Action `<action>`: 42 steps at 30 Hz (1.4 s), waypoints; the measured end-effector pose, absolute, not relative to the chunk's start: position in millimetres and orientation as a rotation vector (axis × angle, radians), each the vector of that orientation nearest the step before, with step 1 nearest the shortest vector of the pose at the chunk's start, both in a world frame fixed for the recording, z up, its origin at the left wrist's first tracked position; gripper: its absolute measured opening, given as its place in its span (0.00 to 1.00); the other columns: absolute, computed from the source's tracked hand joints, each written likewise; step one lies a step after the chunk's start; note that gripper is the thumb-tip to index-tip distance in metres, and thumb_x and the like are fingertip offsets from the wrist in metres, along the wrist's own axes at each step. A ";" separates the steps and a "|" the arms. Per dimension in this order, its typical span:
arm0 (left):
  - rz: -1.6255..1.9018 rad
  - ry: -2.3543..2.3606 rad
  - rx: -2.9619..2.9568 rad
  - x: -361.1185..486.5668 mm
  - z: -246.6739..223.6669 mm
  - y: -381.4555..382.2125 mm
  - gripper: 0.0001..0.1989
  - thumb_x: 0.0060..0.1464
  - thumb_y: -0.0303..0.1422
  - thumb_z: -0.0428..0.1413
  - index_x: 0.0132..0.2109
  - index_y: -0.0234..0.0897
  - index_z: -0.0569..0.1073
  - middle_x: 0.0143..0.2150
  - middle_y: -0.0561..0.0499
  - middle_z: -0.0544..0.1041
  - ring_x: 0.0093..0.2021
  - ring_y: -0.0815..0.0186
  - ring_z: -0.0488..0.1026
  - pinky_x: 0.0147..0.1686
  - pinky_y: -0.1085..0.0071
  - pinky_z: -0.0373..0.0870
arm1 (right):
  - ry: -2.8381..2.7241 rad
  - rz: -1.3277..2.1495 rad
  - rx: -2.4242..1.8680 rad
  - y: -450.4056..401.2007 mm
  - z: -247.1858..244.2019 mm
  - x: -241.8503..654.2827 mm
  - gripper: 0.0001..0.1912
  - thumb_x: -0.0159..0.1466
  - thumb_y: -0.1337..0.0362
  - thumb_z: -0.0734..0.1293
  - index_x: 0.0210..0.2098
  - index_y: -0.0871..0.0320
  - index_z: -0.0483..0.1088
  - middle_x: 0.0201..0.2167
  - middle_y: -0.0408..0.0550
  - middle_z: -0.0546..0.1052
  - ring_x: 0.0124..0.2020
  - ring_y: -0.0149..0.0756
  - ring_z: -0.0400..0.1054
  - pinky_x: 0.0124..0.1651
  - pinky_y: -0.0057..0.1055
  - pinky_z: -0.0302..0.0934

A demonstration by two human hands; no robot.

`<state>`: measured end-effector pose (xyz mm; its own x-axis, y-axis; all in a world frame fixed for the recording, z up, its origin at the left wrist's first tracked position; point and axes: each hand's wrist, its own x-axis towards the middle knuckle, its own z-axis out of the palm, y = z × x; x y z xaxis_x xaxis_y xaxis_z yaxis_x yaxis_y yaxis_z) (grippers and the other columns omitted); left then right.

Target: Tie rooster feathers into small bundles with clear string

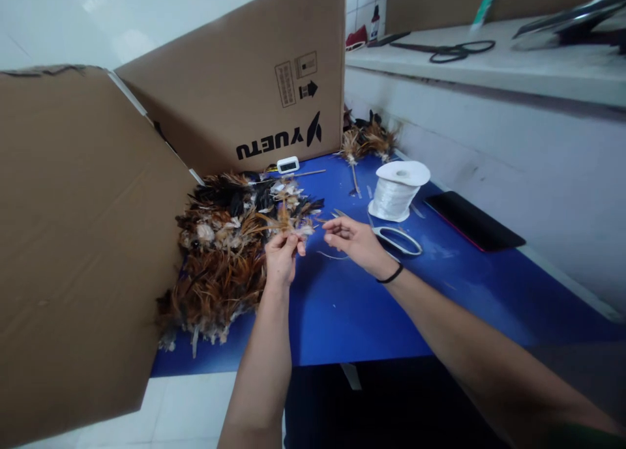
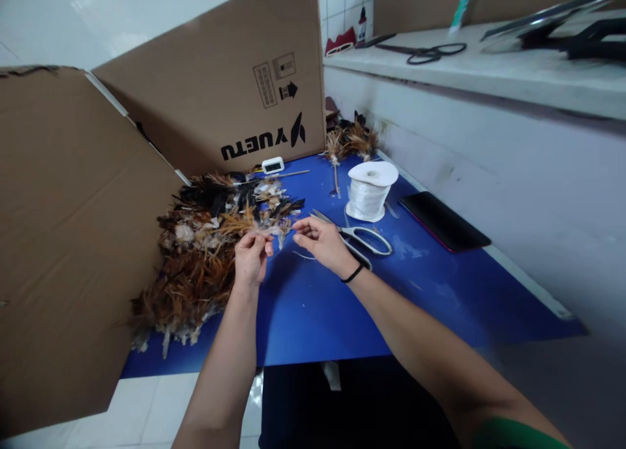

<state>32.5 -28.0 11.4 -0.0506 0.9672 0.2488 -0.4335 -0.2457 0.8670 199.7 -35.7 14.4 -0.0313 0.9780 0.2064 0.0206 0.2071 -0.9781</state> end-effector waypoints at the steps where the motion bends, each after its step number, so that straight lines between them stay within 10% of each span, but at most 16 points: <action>1: 1.549 0.727 1.040 32.8 11.0 -28.1 0.16 0.39 0.41 0.67 0.24 0.33 0.73 0.23 0.52 0.76 0.17 0.76 0.66 0.21 0.76 0.63 | -1.371 1.073 -1.027 -37.3 18.6 196.4 0.17 0.52 0.59 0.71 0.40 0.58 0.71 0.34 0.47 0.75 0.32 0.32 0.69 0.37 0.33 0.66; 4: 1.499 0.707 1.070 33.5 8.9 -28.4 0.15 0.42 0.41 0.66 0.25 0.33 0.74 0.21 0.54 0.74 0.18 0.76 0.66 0.23 0.76 0.64 | -1.469 1.130 -0.943 -42.3 33.5 187.6 0.23 0.51 0.58 0.72 0.46 0.57 0.70 0.41 0.50 0.76 0.37 0.34 0.70 0.40 0.34 0.66; 14: 1.428 0.729 1.163 34.2 3.3 -27.5 0.13 0.47 0.39 0.63 0.27 0.33 0.75 0.19 0.54 0.72 0.18 0.75 0.67 0.23 0.76 0.65 | -1.644 0.994 -1.095 -29.2 48.5 191.6 0.10 0.56 0.58 0.67 0.31 0.59 0.75 0.21 0.42 0.73 0.21 0.28 0.64 0.26 0.27 0.60; 42: 1.306 0.887 1.417 36.5 0.3 -29.8 0.12 0.50 0.39 0.60 0.30 0.33 0.76 0.19 0.54 0.73 0.19 0.72 0.69 0.24 0.74 0.67 | -1.953 0.531 -1.208 -35.8 64.3 200.3 0.04 0.55 0.67 0.66 0.27 0.58 0.74 0.28 0.44 0.77 0.27 0.29 0.67 0.32 0.26 0.57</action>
